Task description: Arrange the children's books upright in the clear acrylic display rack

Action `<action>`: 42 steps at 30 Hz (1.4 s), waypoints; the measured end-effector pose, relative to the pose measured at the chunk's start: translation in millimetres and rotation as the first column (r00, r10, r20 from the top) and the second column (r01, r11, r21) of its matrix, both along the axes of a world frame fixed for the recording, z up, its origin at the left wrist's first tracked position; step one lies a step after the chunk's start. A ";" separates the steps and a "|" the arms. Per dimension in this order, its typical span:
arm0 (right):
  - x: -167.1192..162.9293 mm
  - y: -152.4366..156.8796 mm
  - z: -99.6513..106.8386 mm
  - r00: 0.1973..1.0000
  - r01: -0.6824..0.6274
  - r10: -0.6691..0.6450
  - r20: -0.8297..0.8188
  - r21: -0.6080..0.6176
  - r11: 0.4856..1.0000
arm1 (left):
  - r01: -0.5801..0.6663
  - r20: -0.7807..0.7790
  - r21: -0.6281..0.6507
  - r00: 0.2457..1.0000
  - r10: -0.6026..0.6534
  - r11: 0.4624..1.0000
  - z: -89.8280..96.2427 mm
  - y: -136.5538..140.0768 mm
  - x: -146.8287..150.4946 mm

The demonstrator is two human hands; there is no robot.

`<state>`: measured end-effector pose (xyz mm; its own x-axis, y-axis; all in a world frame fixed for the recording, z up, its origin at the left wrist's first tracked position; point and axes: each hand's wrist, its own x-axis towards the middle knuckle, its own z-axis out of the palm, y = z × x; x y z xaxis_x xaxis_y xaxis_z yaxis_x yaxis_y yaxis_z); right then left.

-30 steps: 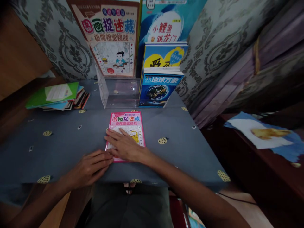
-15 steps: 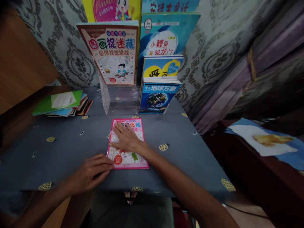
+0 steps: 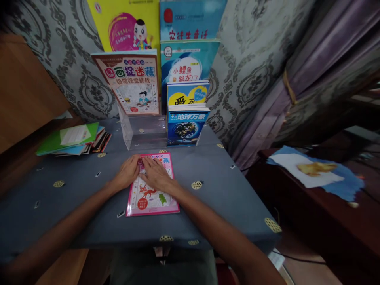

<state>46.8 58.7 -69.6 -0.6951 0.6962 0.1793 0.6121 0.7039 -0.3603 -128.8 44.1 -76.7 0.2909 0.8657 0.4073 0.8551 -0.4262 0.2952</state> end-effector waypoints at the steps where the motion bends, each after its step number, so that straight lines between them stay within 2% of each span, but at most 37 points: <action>1: 1.5 0.5 -0.6 1.000 0.011 -0.011 0.009 0.003 1.000 | -0.001 -0.007 0.001 1.000 0.001 1.000 -2.5 1.1 -0.4; 7: 20.8 8.9 -5.2 0.996 0.069 -0.070 0.059 0.015 0.997 | 0.029 -0.034 0.064 0.999 -0.027 0.998 -9.6 -0.3 -4.2; 16: 58.2 17.2 -9.7 0.963 0.261 -0.261 0.073 0.018 0.965 | -0.008 -0.055 0.006 0.998 0.009 1.000 -9.1 -0.9 -3.1; 24: 60.3 19.9 -14.3 0.950 0.309 -0.309 0.036 0.020 0.951 | -0.082 -0.059 -0.008 0.995 0.081 0.997 -13.1 -0.8 -2.3; 28: 61.5 21.4 -16.0 0.951 0.306 -0.307 0.035 0.028 0.952 | -0.066 -0.054 -0.008 0.996 0.066 0.998 -10.3 -1.6 -1.7; 36: 60.6 18.2 -18.6 0.954 0.297 -0.298 0.021 0.064 0.953 | 0.003 0.102 -0.029 0.995 0.000 1.000 -3.4 -1.8 -1.5; 42: 59.6 18.4 -13.9 0.953 0.295 -0.298 0.057 0.057 0.954 | -0.048 -0.018 -0.032 0.999 0.047 0.998 -4.0 -5.9 4.4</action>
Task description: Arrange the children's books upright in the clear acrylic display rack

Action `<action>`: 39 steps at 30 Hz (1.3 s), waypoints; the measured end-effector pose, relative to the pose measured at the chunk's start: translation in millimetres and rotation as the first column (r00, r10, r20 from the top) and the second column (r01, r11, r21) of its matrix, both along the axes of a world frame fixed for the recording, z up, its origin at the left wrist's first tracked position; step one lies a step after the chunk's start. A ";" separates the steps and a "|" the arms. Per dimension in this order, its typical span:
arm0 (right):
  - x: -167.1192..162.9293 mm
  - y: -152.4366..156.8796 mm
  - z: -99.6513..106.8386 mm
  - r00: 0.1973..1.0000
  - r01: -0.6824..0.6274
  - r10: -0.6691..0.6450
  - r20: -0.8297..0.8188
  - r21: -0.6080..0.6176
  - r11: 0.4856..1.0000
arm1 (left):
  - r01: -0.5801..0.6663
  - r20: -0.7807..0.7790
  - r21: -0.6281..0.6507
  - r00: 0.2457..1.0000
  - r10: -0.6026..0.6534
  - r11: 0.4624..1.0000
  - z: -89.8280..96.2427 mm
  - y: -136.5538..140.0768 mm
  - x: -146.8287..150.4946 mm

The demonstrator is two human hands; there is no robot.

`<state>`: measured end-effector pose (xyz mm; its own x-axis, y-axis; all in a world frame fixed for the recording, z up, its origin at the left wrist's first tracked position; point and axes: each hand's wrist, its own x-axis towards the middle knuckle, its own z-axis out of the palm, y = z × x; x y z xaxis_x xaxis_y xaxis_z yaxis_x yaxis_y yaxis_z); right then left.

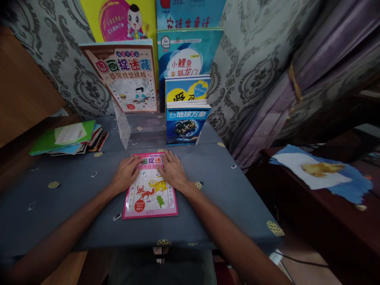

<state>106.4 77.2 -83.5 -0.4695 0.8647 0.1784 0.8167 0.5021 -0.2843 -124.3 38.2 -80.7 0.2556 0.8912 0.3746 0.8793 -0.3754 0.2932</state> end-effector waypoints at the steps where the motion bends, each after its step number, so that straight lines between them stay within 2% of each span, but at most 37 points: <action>1: 0.3 0.2 1.0 1.000 -0.008 0.008 0.011 -0.011 1.000 | -0.002 -0.020 -0.001 1.000 0.002 1.000 0.2 -0.7 0.7; 6: 1.0 -1.9 6.2 0.998 -0.021 0.024 0.059 -0.045 0.999 | 0.016 -0.079 0.000 0.997 -0.016 1.000 3.0 -2.4 2.0; 13: -3.3 -13.9 5.9 0.996 0.018 -0.019 0.088 0.004 1.000 | 0.023 -0.081 -0.021 0.996 -0.024 1.000 6.9 -4.0 2.5; 23: 10.9 -75.0 3.1 0.997 -0.035 0.035 0.062 -0.004 0.999 | 0.019 -0.079 -0.032 0.997 -0.022 0.999 3.3 -2.8 1.0; 27: 16.7 -89.5 1.5 0.998 -0.062 0.062 0.024 -0.021 0.998 | 0.035 -0.056 -0.039 0.998 -0.037 0.999 3.4 -3.0 1.3; 29: 18.1 -91.6 1.1 0.998 -0.066 0.067 0.017 -0.024 0.998 | 0.016 -0.060 -0.039 0.998 -0.018 0.999 4.1 -4.3 2.2; 35: 18.4 -91.9 3.0 0.998 -0.070 0.070 0.000 -0.001 0.998 | -0.175 -0.110 -0.048 0.979 0.169 0.983 4.9 -11.3 7.5; 39: 19.4 -91.9 0.1 0.997 -0.069 0.069 -0.034 0.007 0.998 | -0.120 -0.007 -0.061 0.993 0.119 0.991 6.2 -9.4 5.2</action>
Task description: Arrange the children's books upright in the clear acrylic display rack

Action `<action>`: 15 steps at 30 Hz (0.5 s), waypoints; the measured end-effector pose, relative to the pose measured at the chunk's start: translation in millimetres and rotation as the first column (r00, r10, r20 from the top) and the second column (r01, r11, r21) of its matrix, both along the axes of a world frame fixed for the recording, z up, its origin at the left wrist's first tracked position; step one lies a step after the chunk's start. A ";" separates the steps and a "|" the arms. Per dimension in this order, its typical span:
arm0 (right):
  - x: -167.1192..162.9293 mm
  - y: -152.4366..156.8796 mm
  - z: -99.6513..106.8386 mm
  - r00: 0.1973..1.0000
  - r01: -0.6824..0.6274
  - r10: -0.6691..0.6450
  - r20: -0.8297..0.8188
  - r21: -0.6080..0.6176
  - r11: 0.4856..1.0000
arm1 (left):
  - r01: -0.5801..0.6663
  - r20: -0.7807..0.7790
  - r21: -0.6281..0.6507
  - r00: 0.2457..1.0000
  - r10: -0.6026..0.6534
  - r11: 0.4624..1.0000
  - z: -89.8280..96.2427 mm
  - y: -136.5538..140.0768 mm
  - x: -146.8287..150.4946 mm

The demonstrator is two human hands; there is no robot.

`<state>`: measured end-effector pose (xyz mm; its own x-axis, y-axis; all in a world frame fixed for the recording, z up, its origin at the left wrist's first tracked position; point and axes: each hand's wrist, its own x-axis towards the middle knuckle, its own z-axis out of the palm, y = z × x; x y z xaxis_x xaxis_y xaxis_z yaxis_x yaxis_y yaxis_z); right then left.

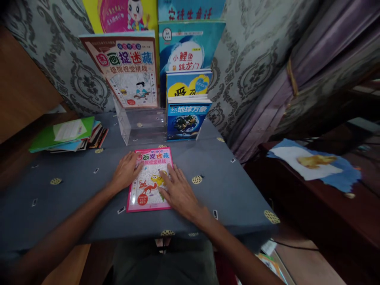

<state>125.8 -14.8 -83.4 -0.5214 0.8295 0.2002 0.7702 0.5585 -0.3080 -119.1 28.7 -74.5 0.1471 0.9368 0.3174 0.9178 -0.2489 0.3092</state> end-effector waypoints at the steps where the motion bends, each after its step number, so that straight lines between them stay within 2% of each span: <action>1: 0.4 0.1 -1.1 1.000 0.001 -0.001 -0.011 0.001 1.000 | 0.032 0.060 -0.004 0.998 -0.031 0.999 0.3 1.9 -2.2; 3: 1.4 0.6 -3.1 1.000 -0.004 0.004 -0.029 0.006 1.000 | 0.092 0.223 -0.020 0.971 -0.085 0.996 0.2 6.7 -7.7; 5: 2.1 1.0 -4.2 0.999 -0.008 0.009 -0.040 0.015 1.000 | 0.126 0.451 -0.035 0.887 -0.097 0.991 -1.3 11.8 -12.6; 6: 2.3 1.2 -4.6 0.999 -0.009 0.010 -0.045 0.020 1.000 | 0.127 0.580 -0.045 0.811 -0.078 0.991 -2.3 14.0 -13.9; 8: 2.8 1.6 -5.4 0.998 -0.005 0.007 -0.063 0.028 1.000 | 0.109 0.814 -0.091 0.581 0.010 0.990 -4.1 16.1 -13.4; 9: 3.0 1.8 -6.0 0.997 -0.001 0.003 -0.074 0.028 1.000 | 0.118 0.893 -0.137 0.445 0.071 0.984 -4.4 15.7 -11.4; 11: 4.0 2.2 -7.9 0.995 0.000 0.002 -0.102 0.016 1.000 | 0.217 0.957 -0.247 0.206 0.203 0.945 -2.9 12.2 -5.1; 13: 5.9 2.8 -10.6 0.990 -0.009 0.007 -0.142 -0.010 1.000 | 0.376 0.951 -0.304 0.068 0.301 0.876 1.6 6.4 1.9; 15: 8.4 4.7 -13.3 0.976 -0.011 0.001 -0.219 -0.044 0.999 | 0.471 0.939 -0.304 0.001 0.344 0.828 8.5 1.0 7.0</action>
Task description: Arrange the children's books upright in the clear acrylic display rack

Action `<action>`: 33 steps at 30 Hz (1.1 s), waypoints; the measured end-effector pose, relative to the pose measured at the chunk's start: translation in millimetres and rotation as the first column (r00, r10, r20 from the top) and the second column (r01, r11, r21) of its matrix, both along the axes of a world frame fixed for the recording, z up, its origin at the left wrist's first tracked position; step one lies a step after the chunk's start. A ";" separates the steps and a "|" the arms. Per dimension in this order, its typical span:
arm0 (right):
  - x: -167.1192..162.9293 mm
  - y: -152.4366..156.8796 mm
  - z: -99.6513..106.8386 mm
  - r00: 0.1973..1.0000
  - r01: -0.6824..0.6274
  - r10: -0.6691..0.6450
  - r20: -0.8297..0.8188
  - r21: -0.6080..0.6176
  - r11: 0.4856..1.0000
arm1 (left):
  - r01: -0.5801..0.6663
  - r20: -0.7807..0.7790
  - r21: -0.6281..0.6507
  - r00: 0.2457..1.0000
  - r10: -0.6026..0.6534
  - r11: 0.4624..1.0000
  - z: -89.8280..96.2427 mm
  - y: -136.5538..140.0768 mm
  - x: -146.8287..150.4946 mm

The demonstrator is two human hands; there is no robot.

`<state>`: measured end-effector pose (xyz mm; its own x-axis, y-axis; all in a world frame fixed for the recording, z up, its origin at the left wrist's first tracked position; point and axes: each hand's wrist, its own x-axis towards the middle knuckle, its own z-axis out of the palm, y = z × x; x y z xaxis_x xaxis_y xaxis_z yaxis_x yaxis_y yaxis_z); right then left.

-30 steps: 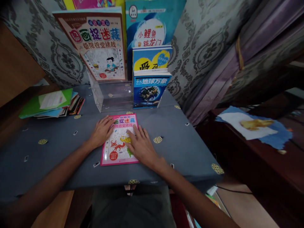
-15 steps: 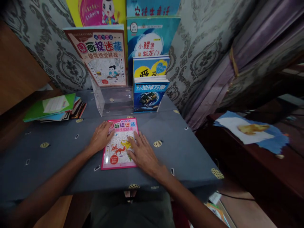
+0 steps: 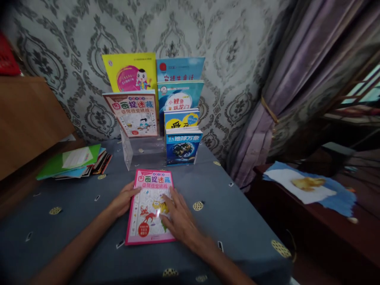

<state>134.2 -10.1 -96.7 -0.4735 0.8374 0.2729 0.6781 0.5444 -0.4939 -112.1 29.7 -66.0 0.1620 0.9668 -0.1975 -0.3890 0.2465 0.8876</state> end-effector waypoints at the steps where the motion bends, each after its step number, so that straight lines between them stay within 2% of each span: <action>1: 1.2 1.8 -0.8 0.998 0.017 -0.018 -0.060 -0.018 1.000 | 0.007 0.027 -0.005 1.000 -0.007 1.000 4.0 -1.9 1.6; 3: 2.4 7.6 -0.2 0.975 0.064 -0.077 -0.209 -0.069 0.996 | -0.019 0.057 0.008 0.998 0.019 1.000 12.4 -3.9 2.9; 5: 0.9 16.5 4.7 0.920 0.059 -0.121 -0.372 -0.173 0.983 | -0.066 0.076 0.042 0.995 0.063 0.997 20.7 -4.4 2.7; 7: -4.1 27.5 13.9 0.834 -0.067 -0.120 -0.538 -0.316 0.946 | -0.113 0.091 0.090 0.990 0.105 0.990 29.1 -4.8 1.8; 9: -12.3 38.4 26.0 0.719 -0.251 -0.121 -0.684 -0.418 0.873 | -0.145 0.092 0.136 0.987 0.134 0.980 37.7 -5.9 0.0; 11: -22.5 47.2 38.4 0.609 -0.364 -0.128 -0.783 -0.420 0.832 | -0.183 0.086 0.179 0.982 0.170 0.967 46.2 -7.2 -2.7; 13: -33.2 52.7 48.3 0.549 -0.354 -0.114 -0.828 -0.354 0.866 | -0.233 0.087 0.230 0.972 0.218 0.945 53.0 -7.6 -6.1; 16: -47.1 54.8 53.2 0.581 -0.187 -0.060 -0.812 -0.205 0.961 | -0.304 0.102 0.274 0.953 0.286 0.913 54.8 -6.2 -10.6; 18: -53.7 53.6 48.9 0.634 -0.095 -0.038 -0.773 -0.127 0.987 | -0.323 0.095 0.253 0.946 0.309 0.912 48.5 -5.6 -11.0; 22: -58.4 48.7 31.8 0.647 -0.070 -0.043 -0.761 -0.115 0.991 | -0.236 0.037 0.158 0.972 0.233 0.959 26.6 -8.2 -4.5; 25: -56.4 45.6 24.3 0.678 -0.062 -0.056 -0.733 -0.134 0.989 | -0.194 0.009 0.131 0.981 0.195 0.972 15.8 -10.6 0.2; 28: -54.0 45.0 25.4 0.697 -0.045 -0.074 -0.713 -0.146 0.988 | -0.194 0.008 0.138 0.981 0.195 0.971 12.9 -9.8 0.1; 33: -53.2 48.9 30.1 0.686 -0.094 -0.047 -0.727 -0.152 0.984 | -0.182 0.009 0.146 0.983 0.182 0.973 11.6 -6.8 -4.4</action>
<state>81.0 38.8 -66.6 -0.2064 0.8933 0.3992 0.0570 0.4183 -0.9065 -116.5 22.9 -54.4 -0.0199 0.9984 -0.0531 -0.4112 0.0402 0.9106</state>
